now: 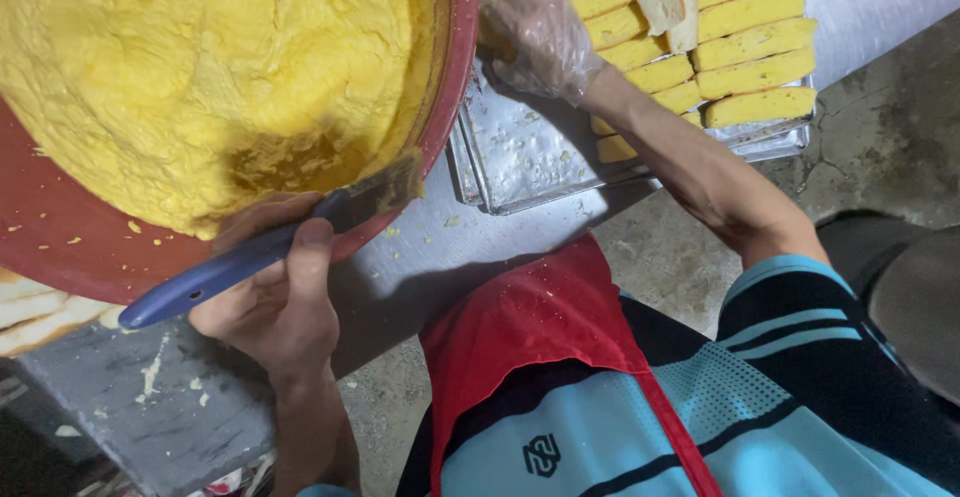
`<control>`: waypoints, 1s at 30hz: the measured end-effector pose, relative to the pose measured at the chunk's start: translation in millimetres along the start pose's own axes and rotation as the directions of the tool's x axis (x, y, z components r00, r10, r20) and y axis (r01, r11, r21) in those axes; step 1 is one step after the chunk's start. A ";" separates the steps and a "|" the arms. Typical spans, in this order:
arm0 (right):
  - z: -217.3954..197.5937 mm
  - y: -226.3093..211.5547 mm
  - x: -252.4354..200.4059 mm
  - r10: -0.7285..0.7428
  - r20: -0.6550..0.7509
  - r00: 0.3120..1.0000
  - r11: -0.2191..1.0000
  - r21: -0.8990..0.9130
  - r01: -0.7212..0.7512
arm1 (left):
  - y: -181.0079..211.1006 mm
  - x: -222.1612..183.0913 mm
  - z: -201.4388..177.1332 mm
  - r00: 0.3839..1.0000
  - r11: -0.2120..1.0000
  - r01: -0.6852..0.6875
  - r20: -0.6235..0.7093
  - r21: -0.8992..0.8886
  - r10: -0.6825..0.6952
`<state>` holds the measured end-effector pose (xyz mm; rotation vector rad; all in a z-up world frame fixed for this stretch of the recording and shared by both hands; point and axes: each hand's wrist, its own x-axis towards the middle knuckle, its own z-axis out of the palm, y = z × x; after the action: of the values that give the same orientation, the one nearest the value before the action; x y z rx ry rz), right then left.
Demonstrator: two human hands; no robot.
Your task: The person applies a yellow spread to bread slices using a brush and arranges them on a metal tray.
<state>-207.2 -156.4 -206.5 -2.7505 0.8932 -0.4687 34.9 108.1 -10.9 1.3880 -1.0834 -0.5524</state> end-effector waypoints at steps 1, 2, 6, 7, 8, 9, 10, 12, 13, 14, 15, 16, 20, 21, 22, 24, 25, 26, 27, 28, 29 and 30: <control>1.2 0.1 2.2 -0.002 -0.002 1.000 1.000 0.004 0.002 | 2.7 -0.7 2.9 1.000 1.000 0.000 0.009 -0.016 0.000; 2.5 0.7 3.9 -0.108 -0.062 0.992 0.994 -0.024 0.106 | 5.7 -1.1 5.8 1.000 0.999 0.000 0.018 -0.033 0.001; 12.7 -3.9 18.4 -0.172 0.089 0.981 0.982 -0.064 0.177 | 19.8 1.5 17.8 0.997 0.988 -0.010 0.075 0.155 -0.002; 15.2 -3.2 19.4 -0.163 0.086 0.983 0.983 -0.066 0.168 | 23.0 -0.2 20.6 0.995 0.994 0.072 0.067 0.083 -0.078; 18.0 -2.1 20.1 -0.243 -0.036 0.969 0.962 -0.138 0.236 | 24.7 -1.0 22.2 0.994 0.994 0.070 0.076 0.081 -0.076; 20.0 0.3 20.8 -0.331 -0.152 0.931 0.930 -0.218 0.295 | 25.3 -0.4 22.3 0.994 0.987 0.007 0.105 0.159 -0.024; 20.7 4.8 20.7 -0.327 -0.157 0.932 0.931 -0.220 0.289 | 24.1 0.3 23.6 0.992 0.980 -0.027 0.125 0.196 0.002; 21.8 13.4 21.7 -0.224 -0.083 0.971 0.973 -0.084 0.217 | 22.0 -1.0 26.0 0.995 0.982 -0.022 0.101 0.188 0.003; 23.8 15.6 19.8 -0.224 -0.085 0.971 0.973 -0.080 0.217 | 20.4 -0.8 26.4 0.997 0.986 -0.001 0.081 0.169 -0.013; 26.3 17.9 17.1 -0.249 -0.174 0.953 0.968 -0.078 0.239 | 18.7 -0.9 27.0 0.998 0.989 0.019 0.061 0.148 -0.028; 29.9 19.3 12.6 -0.270 -0.258 0.928 0.963 -0.075 0.260 | 17.1 -0.1 27.0 0.996 0.978 -0.040 0.086 0.205 0.023; 36.5 18.5 11.5 -0.267 -0.256 0.929 0.964 -0.069 0.258 | 16.3 -0.1 27.0 0.994 0.970 -0.067 0.101 0.234 0.044; 40.8 21.2 18.2 -0.057 -0.223 0.973 0.996 -0.081 0.040 | 14.4 -0.7 30.1 0.991 0.973 -0.069 0.129 0.221 0.041; 36.6 20.2 17.6 -0.032 -0.335 0.942 0.999 -0.036 0.022 | 13.8 -2.0 30.6 0.994 0.986 -0.033 0.108 0.166 0.015; 31.7 15.8 16.9 -0.034 -0.334 0.942 0.999 -0.033 0.024 | 14.2 -2.2 27.7 0.995 0.990 -0.015 0.097 0.139 0.001; 14.4 9.2 14.9 0.106 -0.323 0.940 0.993 -0.016 -0.118 | 12.8 0.1 20.7 0.996 0.994 -0.051 0.083 0.099 0.043; 4.5 12.4 0.5 0.093 -0.375 0.922 0.996 0.050 -0.080 | 11.4 -1.4 17.6 0.993 0.991 -0.094 0.073 0.090 0.088; -6.4 21.0 -18.6 0.083 -0.427 0.901 0.993 0.114 -0.037 | 8.2 -0.3 12.5 0.994 0.993 -0.087 0.066 0.085 0.082; -17.0 29.6 -30.3 0.157 -0.371 0.915 0.988 0.048 -0.150 | 7.1 1.1 2.8 0.994 0.983 -0.110 0.038 0.147 0.105; -28.6 42.1 -43.5 0.232 -0.318 0.919 0.967 -0.027 -0.254 | 5.5 3.9 -5.9 0.994 0.977 -0.114 0.021 0.179 0.112; -38.2 55.1 -55.2 0.151 -0.346 0.926 0.971 -0.123 -0.205 | 5.4 7.6 -13.7 0.992 0.969 -0.122 -0.003 0.215 0.125; -48.1 66.6 -55.9 0.382 -0.145 0.913 0.898 -0.175 -0.404 | 1.9 19.2 -20.9 0.995 0.995 -0.048 -0.088 0.084 0.056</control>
<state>-302.9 -180.7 -194.5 -2.6263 1.5634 -0.4726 60.8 102.6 -0.4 1.4383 -1.0759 -0.4069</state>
